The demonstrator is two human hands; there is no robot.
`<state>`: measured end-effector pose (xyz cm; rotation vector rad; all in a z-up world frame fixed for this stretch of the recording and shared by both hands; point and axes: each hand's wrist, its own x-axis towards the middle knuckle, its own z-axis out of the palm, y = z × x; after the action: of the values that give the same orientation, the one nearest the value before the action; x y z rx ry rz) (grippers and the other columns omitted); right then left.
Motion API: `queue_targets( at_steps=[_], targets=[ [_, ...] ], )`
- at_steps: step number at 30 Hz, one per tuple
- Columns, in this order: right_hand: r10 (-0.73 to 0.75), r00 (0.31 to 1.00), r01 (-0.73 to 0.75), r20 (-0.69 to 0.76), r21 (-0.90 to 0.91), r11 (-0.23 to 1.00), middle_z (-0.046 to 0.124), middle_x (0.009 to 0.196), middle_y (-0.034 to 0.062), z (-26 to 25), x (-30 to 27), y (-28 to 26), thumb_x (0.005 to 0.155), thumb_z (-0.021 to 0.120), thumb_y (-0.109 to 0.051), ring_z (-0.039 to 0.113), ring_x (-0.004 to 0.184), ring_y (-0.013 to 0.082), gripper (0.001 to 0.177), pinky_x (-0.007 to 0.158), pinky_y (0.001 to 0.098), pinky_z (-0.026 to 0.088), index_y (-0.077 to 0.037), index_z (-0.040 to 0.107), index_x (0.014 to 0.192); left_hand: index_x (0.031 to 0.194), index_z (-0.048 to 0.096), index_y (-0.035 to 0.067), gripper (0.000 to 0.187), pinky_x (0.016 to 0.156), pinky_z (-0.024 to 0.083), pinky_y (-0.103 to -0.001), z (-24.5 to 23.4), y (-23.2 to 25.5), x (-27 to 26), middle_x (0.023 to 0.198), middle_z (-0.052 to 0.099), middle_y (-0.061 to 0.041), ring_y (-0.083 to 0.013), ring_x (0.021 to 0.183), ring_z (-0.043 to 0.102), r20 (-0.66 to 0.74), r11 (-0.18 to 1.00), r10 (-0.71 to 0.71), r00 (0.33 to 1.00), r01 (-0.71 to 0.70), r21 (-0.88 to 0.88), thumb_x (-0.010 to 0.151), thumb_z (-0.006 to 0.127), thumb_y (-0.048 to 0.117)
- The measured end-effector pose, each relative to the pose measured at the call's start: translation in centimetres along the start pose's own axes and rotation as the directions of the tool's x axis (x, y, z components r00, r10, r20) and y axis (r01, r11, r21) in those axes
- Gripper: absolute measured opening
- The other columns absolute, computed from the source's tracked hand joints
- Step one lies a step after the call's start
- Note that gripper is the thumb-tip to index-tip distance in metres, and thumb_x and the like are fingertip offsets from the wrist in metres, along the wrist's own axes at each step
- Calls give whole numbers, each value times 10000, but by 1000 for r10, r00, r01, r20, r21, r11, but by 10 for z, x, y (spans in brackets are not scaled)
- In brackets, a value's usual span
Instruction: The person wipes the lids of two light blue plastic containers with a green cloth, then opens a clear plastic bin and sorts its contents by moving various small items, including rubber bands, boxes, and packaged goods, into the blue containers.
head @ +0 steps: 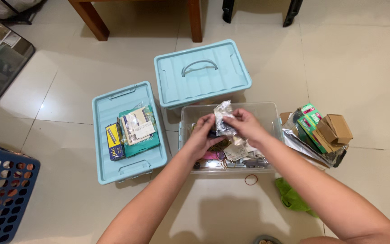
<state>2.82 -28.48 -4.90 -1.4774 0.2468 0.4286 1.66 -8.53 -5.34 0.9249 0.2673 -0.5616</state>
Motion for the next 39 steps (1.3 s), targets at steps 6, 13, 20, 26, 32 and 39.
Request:
queue_targets(
  at_steps=[6,13,20,26,32,39],
  targets=[
    [-80,996,83,-38,102,991,644,972,32,37,13,-24,977,624,-453,588,831,102,394,684,280,506,-92,578,1128,1375,421,122,662,908,598,-415,16,25,5,1253,619,-89,-218,1121,651,43,975,146,988,-151,166,867,801,312],
    [-100,995,101,-20,80,992,638,1025,22,12,25,-60,979,469,-597,595,920,151,491,765,341,488,-170,569,1200,1405,438,147,711,884,548,-433,-1,88,50,1228,660,-134,-255,1079,656,-214,787,525,823,-374,491,834,806,357],
    [101,994,-96,-34,125,987,679,1028,63,-52,23,5,973,567,-475,651,899,171,399,760,361,530,-121,579,1155,1400,507,185,725,1072,384,-553,-23,123,74,1299,627,-160,-339,1240,577,-254,332,776,577,-32,943,804,811,463],
    [89,989,-89,-119,7,996,677,983,71,-89,30,63,952,689,-313,632,833,173,355,710,345,533,-68,553,1171,1503,373,182,1094,1144,230,-587,-20,123,79,1448,417,-226,-400,1385,369,-285,255,784,551,133,958,647,898,616],
    [-106,994,79,24,-826,559,724,1096,177,-86,19,71,804,790,-229,699,1014,295,521,899,388,561,-32,591,1243,1516,349,169,1193,1187,242,-581,-20,118,80,1530,346,-219,-407,1457,313,-276,258,826,491,106,960,593,908,677],
    [153,971,202,184,-973,-112,584,1359,167,-54,-25,40,716,860,-205,534,1311,325,746,1094,431,430,-83,553,1385,1564,274,122,1178,1164,222,-617,-12,102,54,1613,153,-324,-492,1483,163,-120,131,918,378,-4,991,695,900,614]
  ],
)
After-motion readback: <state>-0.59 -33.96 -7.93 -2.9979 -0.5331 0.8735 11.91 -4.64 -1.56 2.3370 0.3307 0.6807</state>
